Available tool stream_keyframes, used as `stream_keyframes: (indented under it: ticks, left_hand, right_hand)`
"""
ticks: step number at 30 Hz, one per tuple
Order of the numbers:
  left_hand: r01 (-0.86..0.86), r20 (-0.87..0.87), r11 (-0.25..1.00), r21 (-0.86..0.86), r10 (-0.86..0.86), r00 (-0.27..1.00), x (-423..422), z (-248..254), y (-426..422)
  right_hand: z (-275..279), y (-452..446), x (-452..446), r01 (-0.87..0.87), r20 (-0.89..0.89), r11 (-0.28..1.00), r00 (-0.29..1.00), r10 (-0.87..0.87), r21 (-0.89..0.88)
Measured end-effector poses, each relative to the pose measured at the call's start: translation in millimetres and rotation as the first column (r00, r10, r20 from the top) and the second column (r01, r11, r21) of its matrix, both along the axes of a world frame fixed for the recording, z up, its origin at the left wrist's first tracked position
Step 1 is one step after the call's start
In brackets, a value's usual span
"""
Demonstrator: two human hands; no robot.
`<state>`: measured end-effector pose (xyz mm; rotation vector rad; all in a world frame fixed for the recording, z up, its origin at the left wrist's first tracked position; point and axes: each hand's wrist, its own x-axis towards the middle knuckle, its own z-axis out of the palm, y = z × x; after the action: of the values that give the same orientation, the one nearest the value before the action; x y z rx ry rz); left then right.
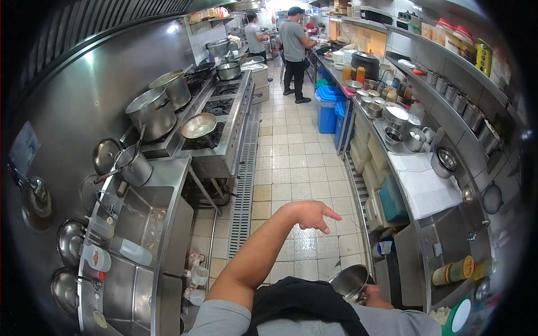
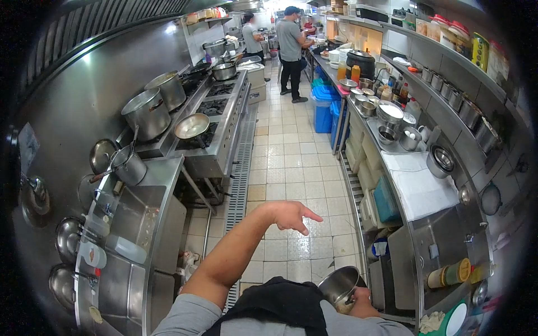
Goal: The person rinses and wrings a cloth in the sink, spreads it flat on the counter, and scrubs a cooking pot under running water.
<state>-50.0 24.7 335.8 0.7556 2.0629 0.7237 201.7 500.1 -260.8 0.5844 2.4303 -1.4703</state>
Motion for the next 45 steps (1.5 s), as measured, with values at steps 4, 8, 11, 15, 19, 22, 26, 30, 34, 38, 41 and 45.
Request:
stream_keyframes:
  ticks: [4,8,11,15,19,22,26,30,34,38,41,45]
  left_hand:
    - [-0.001,0.021,1.0,0.006,0.001,1.0,0.3,2.1,0.2]
    - [-0.003,0.023,1.0,0.001,0.003,1.0,-1.5,-5.9,2.1]
    - [-0.006,0.009,1.0,0.025,0.005,1.0,-2.0,-7.5,1.5]
    - [-0.019,0.079,0.999,0.032,0.016,0.997,-2.5,-7.8,1.2]
    - [-0.012,0.067,0.999,0.032,0.009,0.998,-0.4,-2.9,-0.4]
    - [-0.017,0.076,0.999,0.05,0.013,0.997,-0.4,-9.2,0.4]
    - [-0.022,0.095,0.999,0.048,0.017,0.995,2.4,-8.0,0.4]
    - [-0.019,0.087,0.998,0.062,0.014,0.996,6.0,-7.5,2.4]
    - [-0.003,0.117,0.998,0.062,-0.004,0.993,4.3,-14.7,4.2]
    - [0.001,0.102,0.999,0.05,-0.006,0.995,6.2,-13.3,3.6]
    - [-0.02,0.095,0.998,0.066,0.014,0.995,7.0,-15.5,2.4]
    - [-0.019,0.07,0.998,0.053,0.015,0.997,9.4,-16.4,0.0]
  right_hand:
    - [69.8,-28.7,-9.7,0.217,0.322,0.976,0.925,-0.202,-0.013]
    - [210.5,-100.0,-22.6,0.591,0.498,0.806,0.696,-0.517,0.011]
    - [124.2,-57.6,-18.2,0.244,0.414,0.968,0.877,-0.244,0.053]
    - [219.4,-107.0,-29.7,0.589,0.504,0.807,0.687,-0.523,0.034]
    - [115.5,-52.4,-21.6,0.071,0.306,0.997,0.949,-0.071,0.01]
    - [165.5,-78.8,-27.3,0.6,0.456,0.797,0.73,-0.509,-0.071]
    - [159.2,-76.1,-23.1,0.58,0.464,0.813,0.734,-0.495,-0.05]
    - [167.3,-79.9,-22.9,0.561,0.471,0.826,0.743,-0.475,-0.052]
    - [51.2,-14.8,-12.6,0.103,0.471,0.986,0.869,-0.153,0.13]
    - [30.8,-8.0,-6.5,-0.065,0.302,0.989,0.953,0.021,0.136]
    - [108.4,-47.7,-14.4,0.267,0.443,0.964,0.864,-0.239,-0.003]
    - [177.8,-84.5,-18.3,0.492,0.501,0.87,0.758,-0.417,-0.02]
